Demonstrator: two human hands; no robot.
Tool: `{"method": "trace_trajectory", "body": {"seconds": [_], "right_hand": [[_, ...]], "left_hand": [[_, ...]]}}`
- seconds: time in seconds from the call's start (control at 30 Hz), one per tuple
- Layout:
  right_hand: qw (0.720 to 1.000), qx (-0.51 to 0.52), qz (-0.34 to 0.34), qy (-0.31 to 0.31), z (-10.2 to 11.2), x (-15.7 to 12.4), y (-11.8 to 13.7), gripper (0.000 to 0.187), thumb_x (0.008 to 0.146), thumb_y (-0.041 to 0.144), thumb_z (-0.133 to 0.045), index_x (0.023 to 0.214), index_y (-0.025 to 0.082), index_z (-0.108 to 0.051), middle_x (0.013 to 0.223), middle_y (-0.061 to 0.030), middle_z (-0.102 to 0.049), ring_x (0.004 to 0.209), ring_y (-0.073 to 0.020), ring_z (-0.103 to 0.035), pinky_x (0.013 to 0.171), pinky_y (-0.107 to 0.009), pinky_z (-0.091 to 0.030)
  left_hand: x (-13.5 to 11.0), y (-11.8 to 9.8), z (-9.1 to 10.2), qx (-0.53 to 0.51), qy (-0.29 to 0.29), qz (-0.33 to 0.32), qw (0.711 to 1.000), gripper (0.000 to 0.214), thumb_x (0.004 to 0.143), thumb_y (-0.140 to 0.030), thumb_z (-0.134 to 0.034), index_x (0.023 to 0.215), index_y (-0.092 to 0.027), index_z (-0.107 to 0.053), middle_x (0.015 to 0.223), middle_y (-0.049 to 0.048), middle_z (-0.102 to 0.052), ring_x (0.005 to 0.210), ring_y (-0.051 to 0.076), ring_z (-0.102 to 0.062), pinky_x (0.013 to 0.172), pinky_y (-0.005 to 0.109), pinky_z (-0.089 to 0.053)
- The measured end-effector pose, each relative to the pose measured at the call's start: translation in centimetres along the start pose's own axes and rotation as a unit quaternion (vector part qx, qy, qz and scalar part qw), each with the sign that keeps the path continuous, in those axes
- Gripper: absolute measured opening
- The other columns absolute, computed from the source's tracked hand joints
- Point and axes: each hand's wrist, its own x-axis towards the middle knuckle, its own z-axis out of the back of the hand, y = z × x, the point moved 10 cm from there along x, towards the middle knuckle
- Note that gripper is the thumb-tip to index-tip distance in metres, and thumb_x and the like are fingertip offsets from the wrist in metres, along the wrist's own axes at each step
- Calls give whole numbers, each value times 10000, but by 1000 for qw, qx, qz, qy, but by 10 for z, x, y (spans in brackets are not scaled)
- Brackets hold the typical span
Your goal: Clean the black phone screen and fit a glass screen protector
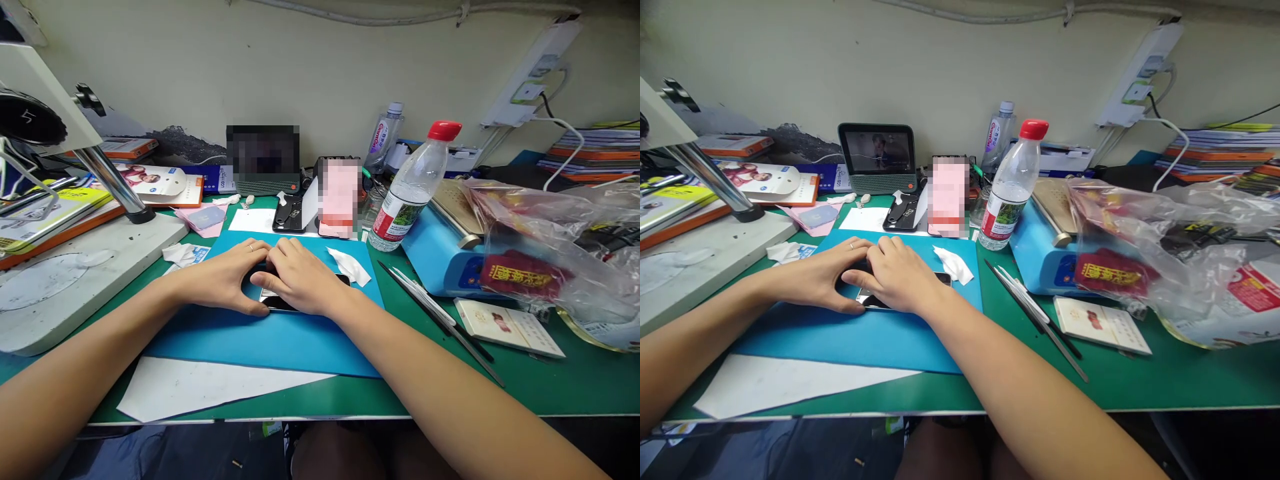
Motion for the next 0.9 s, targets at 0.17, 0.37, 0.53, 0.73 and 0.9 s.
{"method": "trace_trajectory", "body": {"seconds": [0.17, 0.37, 0.53, 0.73, 0.9], "right_hand": [[1000, 1, 4, 0, 0, 0, 0, 603, 1007, 688, -270, 973, 165, -566, 1024, -87, -561, 934, -220, -483, 826, -379, -431], [1000, 5, 8, -4, 1, 0, 0, 598, 1002, 695, -261, 959, 175, -554, 1020, -81, -556, 931, -216, -480, 828, -375, -426], [1000, 20, 10, -5, 1, -1, 0, 631, 983, 728, -236, 931, 179, -544, 1005, -81, -552, 915, -216, -478, 804, -375, -427], [999, 52, 9, -7, 3, -1, -1, 699, 950, 778, -154, 903, 196, -537, 998, -74, -547, 913, -221, -474, 815, -392, -435], [998, 61, 11, -3, 4, 0, -2, 771, 917, 792, -42, 894, 200, -534, 978, -65, -530, 907, -215, -474, 846, -394, -442]], "left_hand": [[0, -3, 1, 3, -8, -10, 1000, 459, 777, -442, -764, 1144, -239, -576, 1144, 46, -582, 1163, 305, -487, 1005, 428, -461], [1, -3, 1, 2, -7, -10, 1000, 446, 784, -446, -756, 1135, -237, -575, 1153, 52, -575, 1156, 305, -487, 1005, 434, -460], [1, -2, 1, -2, -6, -11, 1000, 462, 776, -445, -769, 1143, -235, -584, 1133, 47, -575, 1146, 303, -490, 983, 425, -466], [0, 2, 0, 0, -5, -6, 1000, 525, 787, -457, -774, 1219, -246, -564, 1210, 59, -578, 1212, 317, -473, 1030, 448, -444], [0, 2, 0, 6, -7, -4, 1000, 567, 780, -472, -781, 1250, -249, -555, 1240, 65, -573, 1242, 323, -470, 1055, 455, -434]]}}
